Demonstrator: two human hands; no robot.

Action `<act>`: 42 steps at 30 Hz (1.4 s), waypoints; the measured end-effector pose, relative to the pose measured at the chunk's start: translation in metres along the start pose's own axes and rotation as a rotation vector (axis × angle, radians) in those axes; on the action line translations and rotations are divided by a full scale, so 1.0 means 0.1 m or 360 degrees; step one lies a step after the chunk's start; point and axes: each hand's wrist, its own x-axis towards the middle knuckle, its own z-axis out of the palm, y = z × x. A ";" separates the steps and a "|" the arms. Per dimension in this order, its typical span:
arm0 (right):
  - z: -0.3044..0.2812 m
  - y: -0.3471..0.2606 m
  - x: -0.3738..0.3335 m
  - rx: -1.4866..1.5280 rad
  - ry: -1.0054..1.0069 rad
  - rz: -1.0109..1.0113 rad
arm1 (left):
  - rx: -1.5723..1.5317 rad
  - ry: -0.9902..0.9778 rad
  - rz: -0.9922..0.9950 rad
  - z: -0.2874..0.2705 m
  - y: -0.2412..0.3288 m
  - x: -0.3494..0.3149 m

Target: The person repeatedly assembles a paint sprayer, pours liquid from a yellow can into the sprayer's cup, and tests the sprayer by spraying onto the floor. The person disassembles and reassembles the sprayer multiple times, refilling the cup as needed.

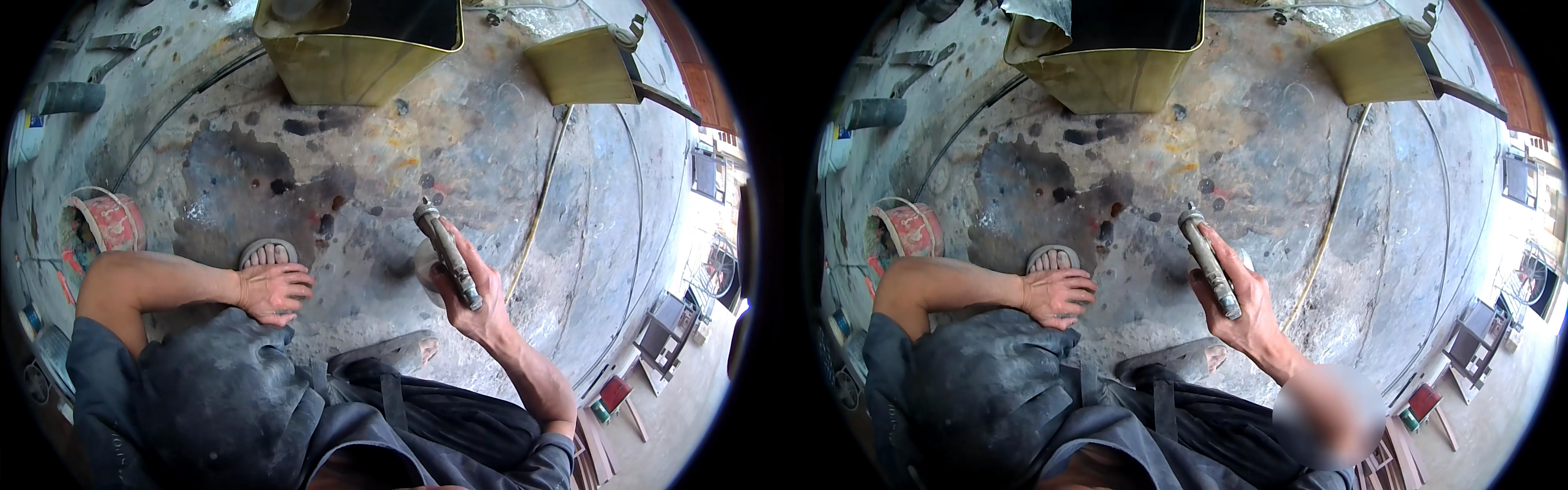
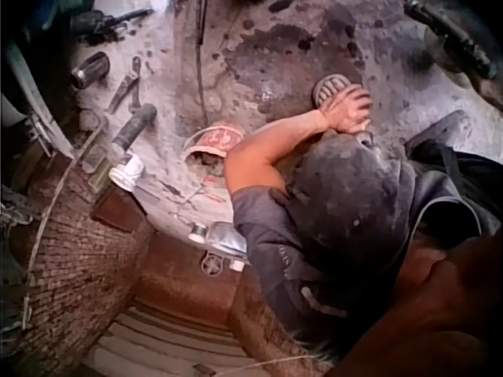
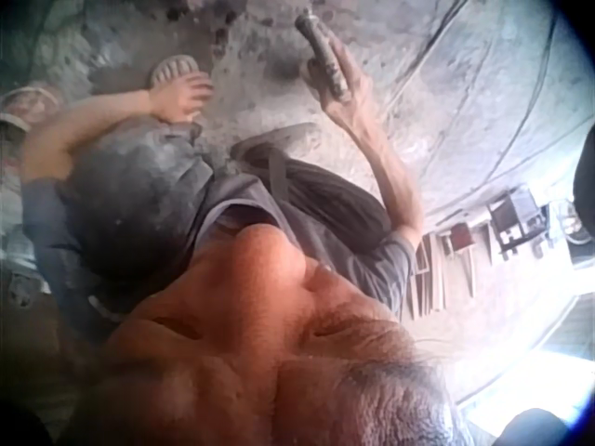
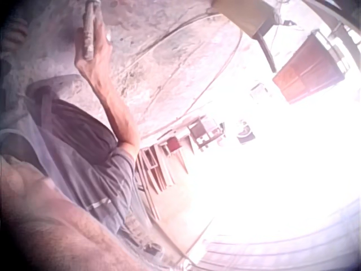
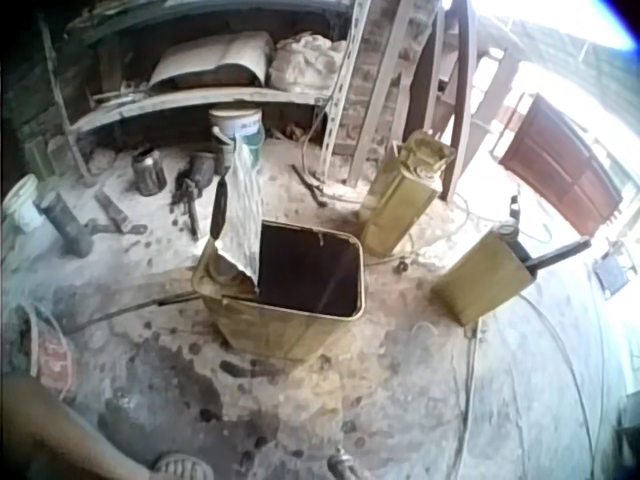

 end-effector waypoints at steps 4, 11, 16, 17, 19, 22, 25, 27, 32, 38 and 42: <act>-0.01 0.03 -0.03 0.0021 0.0035 -0.0001 | 0.0011 -0.0001 0.0005 -0.01 0.00 0.01; -0.01 0.04 -0.08 0.0073 0.0008 0.0029 | 0.0001 -0.0042 0.0009 -0.03 -0.01 0.03; 0.02 0.05 -0.11 0.0126 -0.0115 0.0034 | 0.0005 -0.0050 -0.0006 -0.02 0.01 0.01; 0.01 0.06 -0.12 0.0135 -0.0119 0.0026 | 0.0005 -0.0051 -0.0001 -0.02 0.00 0.01; 0.01 0.10 -0.12 0.0121 -0.0076 0.0001 | 0.0006 -0.0046 -0.0004 -0.02 0.00 0.01; -0.03 0.12 -0.14 0.0095 -0.0007 0.0073 | 0.0000 -0.0033 -0.0005 -0.01 0.01 0.00; -0.02 0.14 -0.16 0.0046 0.0112 0.0031 | -0.0011 -0.0023 -0.0003 -0.02 0.00 0.00; -0.02 0.13 -0.17 -0.0029 0.0185 -0.0082 | -0.0014 -0.0021 -0.0002 -0.02 0.00 0.01; -0.01 0.10 -0.23 -0.0050 0.0066 -0.0007 | -0.0016 -0.0023 0.0000 -0.02 0.00 0.01; -0.01 0.09 -0.35 0.0117 -0.0274 0.0052 | -0.0006 -0.0009 -0.0019 -0.03 0.02 0.00; -0.06 0.15 -0.49 0.0116 -0.0425 -0.0019 | -0.0042 -0.0043 -0.0033 -0.02 0.04 0.02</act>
